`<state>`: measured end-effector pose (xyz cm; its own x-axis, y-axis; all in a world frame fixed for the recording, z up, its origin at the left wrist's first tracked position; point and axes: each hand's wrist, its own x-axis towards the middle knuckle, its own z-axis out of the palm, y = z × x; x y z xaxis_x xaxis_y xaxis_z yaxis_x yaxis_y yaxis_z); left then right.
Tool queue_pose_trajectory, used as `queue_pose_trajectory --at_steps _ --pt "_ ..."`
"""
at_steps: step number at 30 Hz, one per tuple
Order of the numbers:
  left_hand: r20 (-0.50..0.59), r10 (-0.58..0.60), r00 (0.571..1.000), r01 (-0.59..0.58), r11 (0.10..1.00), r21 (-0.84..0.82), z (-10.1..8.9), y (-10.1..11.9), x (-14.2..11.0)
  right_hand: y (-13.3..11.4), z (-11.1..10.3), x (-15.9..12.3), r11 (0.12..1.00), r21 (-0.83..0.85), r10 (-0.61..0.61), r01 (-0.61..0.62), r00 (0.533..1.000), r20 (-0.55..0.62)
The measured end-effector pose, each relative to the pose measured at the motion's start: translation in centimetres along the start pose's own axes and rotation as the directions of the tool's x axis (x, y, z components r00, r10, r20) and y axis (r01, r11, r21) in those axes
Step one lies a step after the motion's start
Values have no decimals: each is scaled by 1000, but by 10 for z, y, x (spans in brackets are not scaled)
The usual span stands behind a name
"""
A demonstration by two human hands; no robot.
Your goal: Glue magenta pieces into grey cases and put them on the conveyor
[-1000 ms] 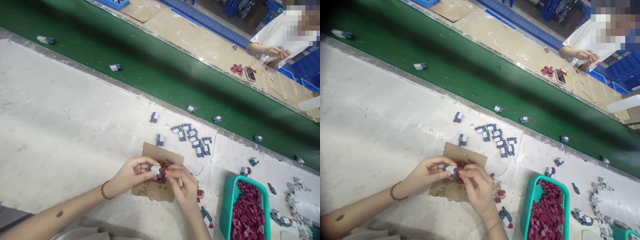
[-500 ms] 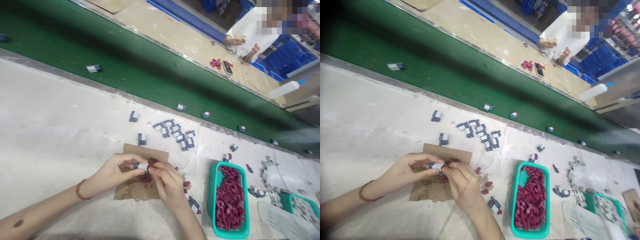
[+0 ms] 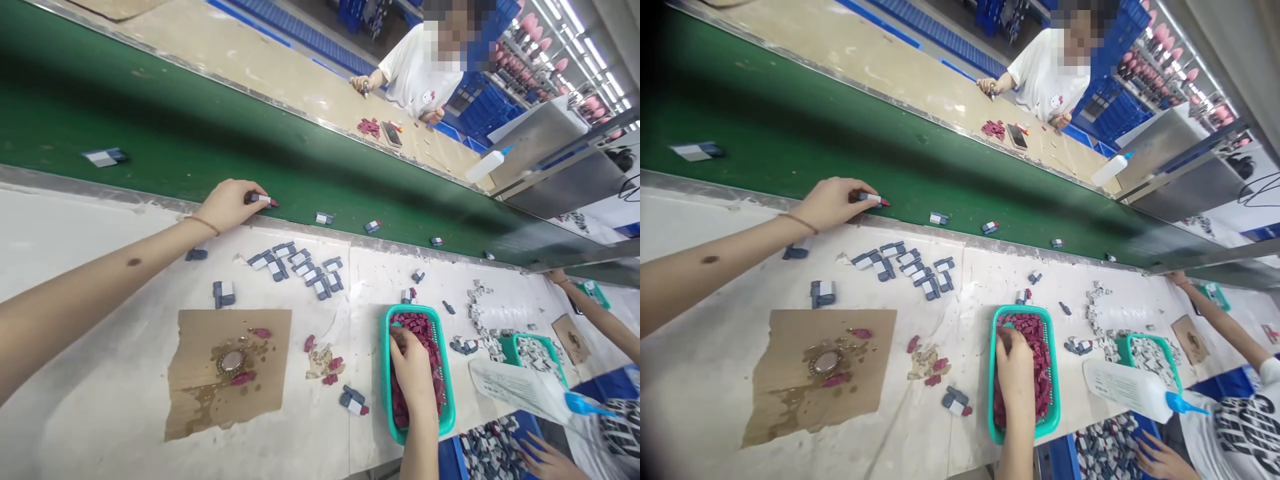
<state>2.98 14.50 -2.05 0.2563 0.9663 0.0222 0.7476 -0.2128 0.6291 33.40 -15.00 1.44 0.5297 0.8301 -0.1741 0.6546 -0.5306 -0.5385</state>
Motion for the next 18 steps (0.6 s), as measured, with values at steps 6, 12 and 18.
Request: queue_pose_trajectory --at_steps 6,12,18 --pt "-25 237 971 -235 971 51 41 40 24 9 9 6 989 145 -33 38 999 -37" --pt "173 379 909 -363 924 -115 83 92 31 8 8 6 961 275 9 -5 1000 -13" --pt "208 313 927 -229 909 -349 79 101 17 10 -7 0 820 560 111 -116 993 43"
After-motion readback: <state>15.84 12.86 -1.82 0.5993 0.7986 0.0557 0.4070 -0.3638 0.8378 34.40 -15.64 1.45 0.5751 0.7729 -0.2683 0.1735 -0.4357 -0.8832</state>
